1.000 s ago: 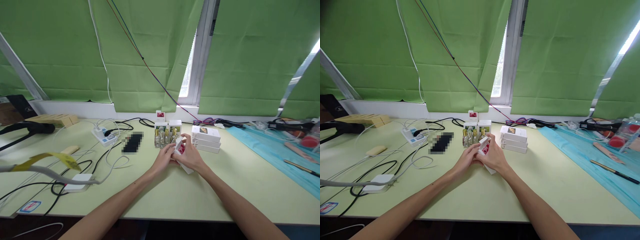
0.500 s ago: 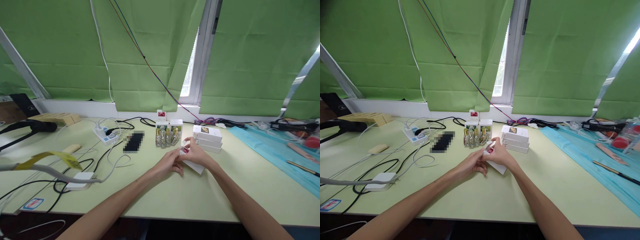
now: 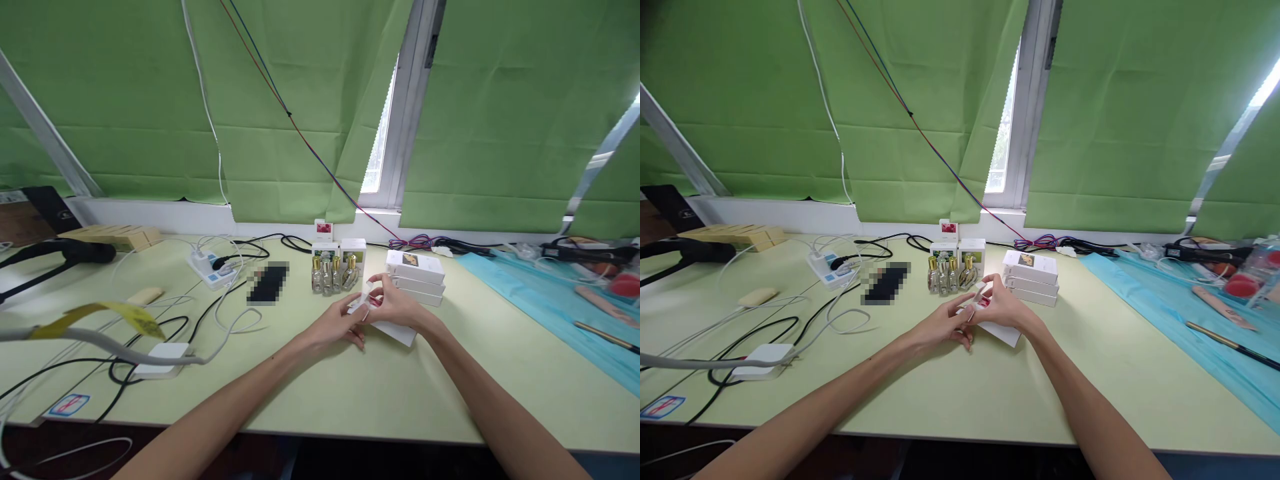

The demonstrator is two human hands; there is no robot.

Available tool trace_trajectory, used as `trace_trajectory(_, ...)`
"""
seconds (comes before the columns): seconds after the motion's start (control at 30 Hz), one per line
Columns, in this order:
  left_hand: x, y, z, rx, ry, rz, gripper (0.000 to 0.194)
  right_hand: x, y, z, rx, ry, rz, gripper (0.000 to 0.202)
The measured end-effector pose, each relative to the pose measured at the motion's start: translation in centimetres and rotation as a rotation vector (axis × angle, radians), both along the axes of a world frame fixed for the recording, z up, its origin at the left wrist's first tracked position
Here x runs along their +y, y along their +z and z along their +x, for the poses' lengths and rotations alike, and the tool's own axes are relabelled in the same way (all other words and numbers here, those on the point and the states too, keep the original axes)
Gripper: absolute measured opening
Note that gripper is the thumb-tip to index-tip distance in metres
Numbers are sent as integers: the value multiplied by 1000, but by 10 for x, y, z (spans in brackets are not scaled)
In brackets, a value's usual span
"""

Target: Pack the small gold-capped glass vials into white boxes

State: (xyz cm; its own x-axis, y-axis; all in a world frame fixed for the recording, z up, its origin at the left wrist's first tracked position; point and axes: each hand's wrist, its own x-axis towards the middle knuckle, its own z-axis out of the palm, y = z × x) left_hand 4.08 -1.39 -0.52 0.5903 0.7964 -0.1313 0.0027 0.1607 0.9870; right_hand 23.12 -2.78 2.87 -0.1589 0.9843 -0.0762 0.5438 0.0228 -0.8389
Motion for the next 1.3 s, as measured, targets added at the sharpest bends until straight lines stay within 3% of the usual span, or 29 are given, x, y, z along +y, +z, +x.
trace_trajectory(0.3, 1, 7, -4, 58, -39, 79, 100, -3, 3, 2, 37, 85, 52, 88)
trace_trajectory(0.47, 5, 7, -9, 57, -54, 141, 96, -4, 1, 0, 52, 126, 115, 85)
trace_trajectory(0.7, 9, 4, -9, 24, -31, 169, 97, 1, -7, 2, 83, 199, 187, 94)
trace_trajectory(1.03, 7, 8, -12, 62, 18, 276, 81, -1, -2, 3, 86, 299, 133, 115)
trace_trajectory(1.3, 10, 13, -13, 226, 54, 301, 89, -2, -5, 1, 71, 286, 177, 99)
